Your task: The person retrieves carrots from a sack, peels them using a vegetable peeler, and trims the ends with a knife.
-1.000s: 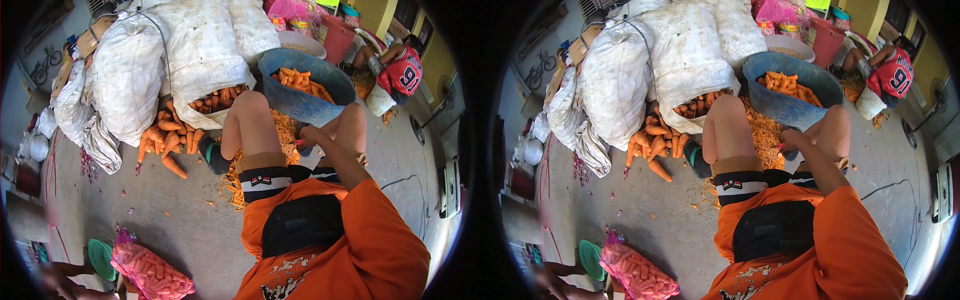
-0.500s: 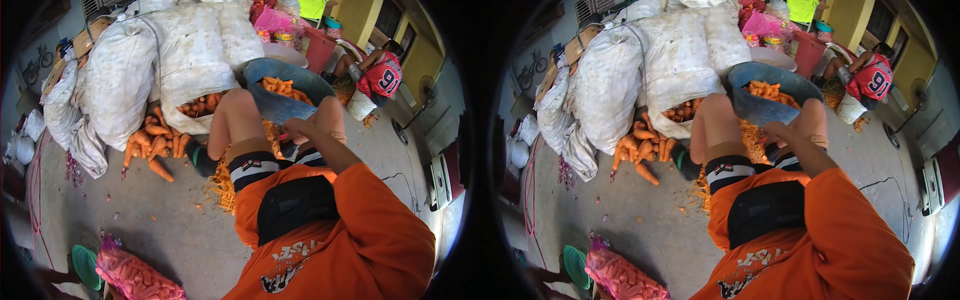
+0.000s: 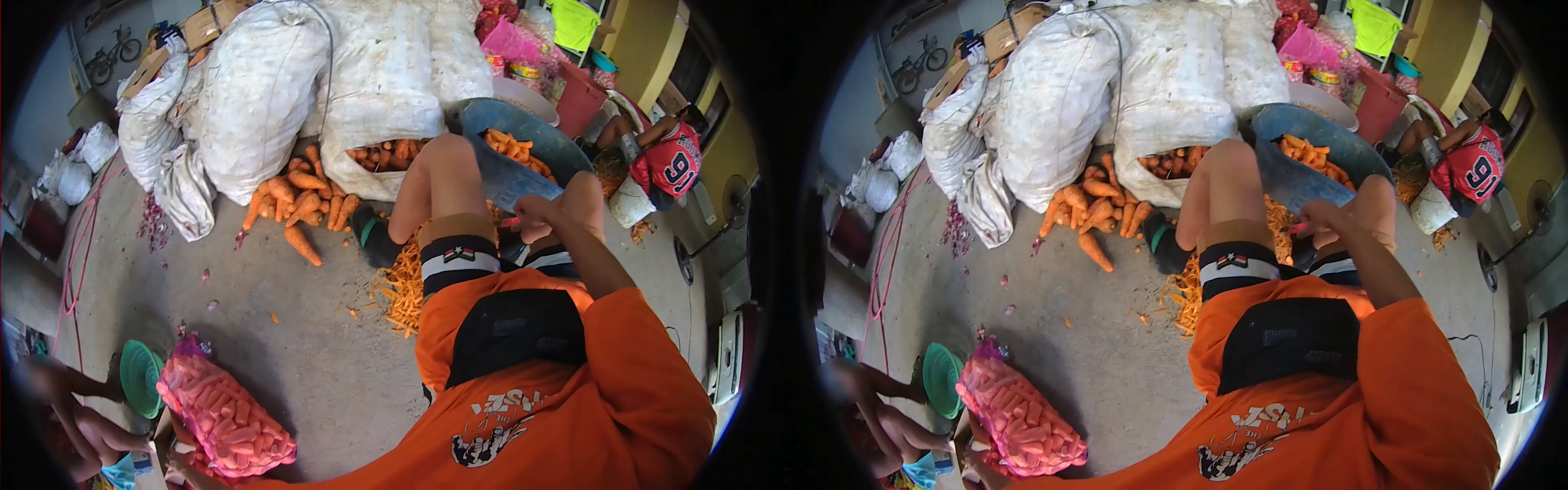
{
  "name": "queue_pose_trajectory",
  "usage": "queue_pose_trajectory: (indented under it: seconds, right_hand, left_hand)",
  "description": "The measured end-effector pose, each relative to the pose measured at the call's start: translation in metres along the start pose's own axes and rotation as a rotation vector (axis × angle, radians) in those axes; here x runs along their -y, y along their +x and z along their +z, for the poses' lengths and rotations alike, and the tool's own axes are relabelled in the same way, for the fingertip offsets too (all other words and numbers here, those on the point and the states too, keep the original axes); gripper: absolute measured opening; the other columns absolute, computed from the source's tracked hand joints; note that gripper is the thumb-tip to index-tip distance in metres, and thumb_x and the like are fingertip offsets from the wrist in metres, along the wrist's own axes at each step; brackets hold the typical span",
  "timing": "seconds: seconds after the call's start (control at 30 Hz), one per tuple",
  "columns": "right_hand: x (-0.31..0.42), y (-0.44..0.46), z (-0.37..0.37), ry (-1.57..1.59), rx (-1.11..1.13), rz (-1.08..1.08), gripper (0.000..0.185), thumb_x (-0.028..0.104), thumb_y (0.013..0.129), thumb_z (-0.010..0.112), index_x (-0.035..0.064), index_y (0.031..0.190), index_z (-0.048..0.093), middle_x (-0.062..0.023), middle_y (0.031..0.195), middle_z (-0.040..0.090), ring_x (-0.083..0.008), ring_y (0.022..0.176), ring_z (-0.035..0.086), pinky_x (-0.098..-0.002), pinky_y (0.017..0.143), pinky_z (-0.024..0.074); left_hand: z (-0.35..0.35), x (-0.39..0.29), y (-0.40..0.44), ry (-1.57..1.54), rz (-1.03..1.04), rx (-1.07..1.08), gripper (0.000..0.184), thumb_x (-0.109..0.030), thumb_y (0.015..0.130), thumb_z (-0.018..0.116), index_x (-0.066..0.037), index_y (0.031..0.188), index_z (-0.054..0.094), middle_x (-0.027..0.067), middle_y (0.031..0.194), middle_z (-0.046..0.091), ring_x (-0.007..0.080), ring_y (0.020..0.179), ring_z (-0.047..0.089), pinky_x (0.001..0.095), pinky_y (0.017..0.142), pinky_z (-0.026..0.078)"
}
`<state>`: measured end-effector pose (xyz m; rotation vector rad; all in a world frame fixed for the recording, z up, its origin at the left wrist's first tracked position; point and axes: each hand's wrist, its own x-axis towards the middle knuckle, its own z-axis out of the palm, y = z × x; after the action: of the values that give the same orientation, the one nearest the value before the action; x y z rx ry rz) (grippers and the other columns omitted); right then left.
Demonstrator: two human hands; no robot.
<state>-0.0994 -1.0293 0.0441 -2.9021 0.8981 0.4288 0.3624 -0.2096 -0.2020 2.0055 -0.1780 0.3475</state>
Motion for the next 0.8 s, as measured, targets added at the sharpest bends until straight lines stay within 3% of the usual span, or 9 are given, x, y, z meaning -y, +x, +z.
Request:
queue_pose_trajectory:
  seconds: [0.1, 0.23, 0.3, 0.43, 0.5, 0.6, 0.73, 0.8]
  right_hand:
    - [0.000, 0.003, -0.009, -0.017, 0.033, -0.014, 0.049, 0.042, 0.073, 0.088, 0.0021, 0.067, 0.061, -0.0149, 0.062, 0.057, -0.0324, 0.060, 0.058, -0.0460, 0.058, 0.0432]
    - [0.000, -0.001, -0.010, 0.047, 0.014, -0.020, 0.050, 0.042, 0.074, 0.088, 0.0020, 0.065, 0.060, -0.0133, 0.058, 0.054, -0.0308, 0.055, 0.053, -0.0452, 0.055, 0.0400]
    - [0.002, 0.001, -0.009, 0.081, -0.012, -0.037, 0.051, 0.041, 0.071, 0.092, 0.0021, 0.066, 0.059, -0.0107, 0.059, 0.048, -0.0237, 0.055, 0.048, -0.0418, 0.054, 0.0369]
    - [0.006, 0.007, -0.006, 0.180, 0.013, 0.000, 0.052, 0.043, 0.071, 0.092, 0.0019, 0.066, 0.059, -0.0118, 0.059, 0.051, -0.0241, 0.056, 0.050, -0.0415, 0.055, 0.0389]
    - [0.003, 0.006, 0.004, 0.162, -0.061, -0.082, 0.052, 0.048, 0.071, 0.089, 0.0019, 0.070, 0.064, -0.0168, 0.067, 0.060, -0.0328, 0.062, 0.058, -0.0463, 0.060, 0.0440]
    - [-0.021, 0.023, 0.031, 0.146, -0.071, -0.127, 0.053, 0.050, 0.072, 0.089, 0.0015, 0.074, 0.069, -0.0195, 0.074, 0.066, -0.0363, 0.067, 0.063, -0.0481, 0.064, 0.0469]
    - [-0.022, 0.025, 0.026, 0.193, -0.015, -0.067, 0.054, 0.051, 0.069, 0.090, 0.0016, 0.072, 0.068, -0.0163, 0.069, 0.064, -0.0348, 0.066, 0.062, -0.0449, 0.061, 0.0481]
    - [-0.028, 0.031, 0.030, 0.082, -0.037, 0.068, 0.059, 0.053, 0.072, 0.089, 0.0002, 0.067, 0.063, -0.0157, 0.065, 0.062, -0.0336, 0.065, 0.062, -0.0448, 0.059, 0.0473]
  left_hand:
    - [-0.052, 0.011, -0.012, 0.094, -0.014, -0.048, 0.052, -0.019, 0.095, 0.072, -0.006, 0.143, 0.054, 0.0164, 0.142, 0.058, 0.0316, 0.132, 0.055, 0.0452, 0.106, 0.050]
    - [-0.059, 0.003, -0.016, 0.142, -0.015, -0.082, 0.053, -0.019, 0.096, 0.072, -0.006, 0.144, 0.054, 0.0165, 0.143, 0.057, 0.0318, 0.133, 0.054, 0.0458, 0.107, 0.049]
    - [-0.056, -0.007, -0.012, 0.163, -0.007, -0.097, 0.053, -0.019, 0.096, 0.072, -0.006, 0.144, 0.053, 0.0165, 0.144, 0.057, 0.0319, 0.134, 0.054, 0.0461, 0.107, 0.049]
    - [-0.080, -0.018, -0.034, 0.251, -0.021, -0.122, 0.054, -0.019, 0.096, 0.072, -0.006, 0.145, 0.053, 0.0166, 0.145, 0.056, 0.0321, 0.135, 0.053, 0.0466, 0.108, 0.049]
    - [-0.060, -0.032, -0.041, 0.258, -0.024, -0.124, 0.055, -0.019, 0.096, 0.072, -0.007, 0.145, 0.052, 0.0166, 0.145, 0.056, 0.0322, 0.135, 0.053, 0.0469, 0.108, 0.049]
    - [-0.014, -0.061, -0.045, 0.247, -0.016, -0.116, 0.055, -0.019, 0.096, 0.072, -0.007, 0.146, 0.052, 0.0167, 0.146, 0.056, 0.0323, 0.136, 0.052, 0.0473, 0.108, 0.049]
    - [0.000, -0.080, -0.044, 0.294, 0.013, -0.102, 0.056, -0.019, 0.096, 0.072, -0.007, 0.147, 0.051, 0.0168, 0.147, 0.055, 0.0325, 0.137, 0.052, 0.0479, 0.109, 0.049]
    - [-0.020, -0.091, -0.040, 0.358, 0.038, -0.077, 0.057, -0.019, 0.096, 0.072, -0.007, 0.148, 0.051, 0.0168, 0.148, 0.055, 0.0326, 0.137, 0.051, 0.0482, 0.109, 0.048]
